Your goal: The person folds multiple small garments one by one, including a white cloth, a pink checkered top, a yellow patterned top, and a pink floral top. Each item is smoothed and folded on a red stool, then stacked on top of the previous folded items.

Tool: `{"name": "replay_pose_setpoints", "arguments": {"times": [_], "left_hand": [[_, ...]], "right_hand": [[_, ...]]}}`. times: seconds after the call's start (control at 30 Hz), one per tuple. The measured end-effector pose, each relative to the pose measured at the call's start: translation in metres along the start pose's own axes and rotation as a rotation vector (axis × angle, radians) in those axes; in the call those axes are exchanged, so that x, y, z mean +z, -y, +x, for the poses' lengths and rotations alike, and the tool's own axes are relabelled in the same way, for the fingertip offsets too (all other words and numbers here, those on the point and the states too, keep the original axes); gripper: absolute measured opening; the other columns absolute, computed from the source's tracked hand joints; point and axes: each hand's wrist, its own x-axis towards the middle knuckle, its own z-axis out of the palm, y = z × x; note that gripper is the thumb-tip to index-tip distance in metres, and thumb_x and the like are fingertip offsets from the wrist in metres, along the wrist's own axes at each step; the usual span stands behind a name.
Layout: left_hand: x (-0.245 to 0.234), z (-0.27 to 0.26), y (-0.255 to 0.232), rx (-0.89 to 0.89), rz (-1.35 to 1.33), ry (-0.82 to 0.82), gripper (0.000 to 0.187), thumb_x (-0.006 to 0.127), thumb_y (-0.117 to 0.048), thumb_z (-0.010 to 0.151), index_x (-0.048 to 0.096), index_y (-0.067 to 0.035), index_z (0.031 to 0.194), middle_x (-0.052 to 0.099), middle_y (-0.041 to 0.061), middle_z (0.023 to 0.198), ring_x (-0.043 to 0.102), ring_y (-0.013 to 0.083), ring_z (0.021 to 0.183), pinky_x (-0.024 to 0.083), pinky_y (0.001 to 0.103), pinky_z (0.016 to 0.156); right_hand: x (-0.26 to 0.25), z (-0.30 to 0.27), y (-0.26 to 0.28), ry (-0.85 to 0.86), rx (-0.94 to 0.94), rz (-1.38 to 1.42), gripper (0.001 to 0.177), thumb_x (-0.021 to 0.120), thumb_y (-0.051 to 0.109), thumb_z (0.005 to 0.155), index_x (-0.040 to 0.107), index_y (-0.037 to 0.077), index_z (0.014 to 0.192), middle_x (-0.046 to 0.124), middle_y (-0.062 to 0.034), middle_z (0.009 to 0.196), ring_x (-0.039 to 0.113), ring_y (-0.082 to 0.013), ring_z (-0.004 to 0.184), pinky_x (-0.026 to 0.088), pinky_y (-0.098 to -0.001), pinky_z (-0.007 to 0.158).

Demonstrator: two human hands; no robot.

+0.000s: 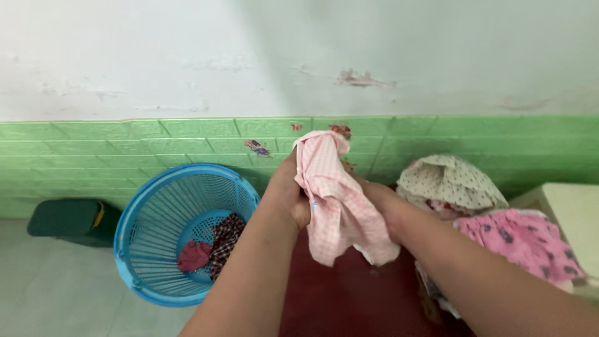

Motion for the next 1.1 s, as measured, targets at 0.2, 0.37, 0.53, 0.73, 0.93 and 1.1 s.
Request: {"name": "replay_pose_setpoints", "arguments": {"times": [0.2, 0.37, 0.53, 0.73, 0.93, 1.1], "left_hand": [[-0.018, 0.013, 0.014, -0.130, -0.090, -0.008, 0.043, 0.045, -0.031, 0.100, 0.066, -0.002, 0.123, 0.071, 0.019, 0.112, 0.069, 0.0361, 0.100, 0.055, 0.055, 0.095], [-0.035, 0.009, 0.007, -0.062, -0.128, -0.300, 0.060, 0.036, -0.039, 0.103, 0.052, 0.005, 0.141, 0.067, 0.025, 0.132, 0.065, 0.0405, 0.120, 0.049, 0.056, 0.106], [-0.027, -0.004, 0.014, -0.052, 0.375, -0.605, 0.072, 0.040, -0.054, 0.101, 0.027, -0.012, 0.158, 0.039, 0.017, 0.158, 0.047, 0.0351, 0.142, 0.041, 0.065, 0.111], [-0.002, -0.015, 0.030, -0.277, 0.282, -0.424, 0.089, 0.044, -0.066, 0.097, 0.017, -0.010, 0.161, 0.029, 0.025, 0.162, 0.042, 0.0487, 0.141, 0.043, 0.074, 0.106], [-0.014, -0.010, 0.048, -0.345, 0.042, -0.387, 0.087, 0.031, -0.072, 0.093, 0.028, -0.017, 0.159, 0.033, 0.030, 0.158, 0.047, 0.0467, 0.138, 0.042, 0.070, 0.106], [-0.046, 0.010, 0.050, -0.062, -0.004, -0.273, 0.053, 0.046, -0.040, 0.098, 0.057, -0.008, 0.138, 0.065, 0.016, 0.138, 0.064, 0.0315, 0.123, 0.052, 0.050, 0.103]], "right_hand": [[-0.021, -0.027, -0.017, 0.113, -0.128, 0.269, 0.057, 0.052, 0.046, 0.095, 0.060, 0.007, 0.136, 0.070, -0.0125, 0.127, 0.068, -0.0262, 0.113, 0.052, -0.0468, 0.102], [-0.040, -0.028, 0.006, 0.128, -0.238, 0.371, 0.050, 0.057, 0.031, 0.098, 0.054, -0.001, 0.137, 0.065, -0.0196, 0.131, 0.066, -0.0318, 0.117, 0.051, -0.0491, 0.104], [-0.040, -0.020, 0.027, 0.191, -0.339, 0.437, 0.052, 0.057, 0.031, 0.100, 0.053, -0.003, 0.139, 0.067, -0.0212, 0.130, 0.068, -0.0325, 0.116, 0.054, -0.0476, 0.103], [-0.036, -0.006, 0.031, 0.286, -0.313, 0.585, 0.045, 0.058, 0.022, 0.104, 0.051, -0.004, 0.140, 0.067, -0.0208, 0.130, 0.068, -0.0312, 0.119, 0.057, -0.0427, 0.102], [-0.037, -0.013, 0.010, 0.239, -0.307, 0.342, 0.052, 0.063, 0.025, 0.102, 0.055, -0.008, 0.142, 0.068, -0.0228, 0.131, 0.068, -0.0303, 0.114, 0.057, -0.0421, 0.096], [-0.058, -0.018, -0.014, 0.143, -0.180, 0.184, 0.046, 0.061, 0.017, 0.091, 0.059, 0.000, 0.133, 0.070, -0.0158, 0.127, 0.072, -0.0263, 0.111, 0.058, -0.0432, 0.098]]}}
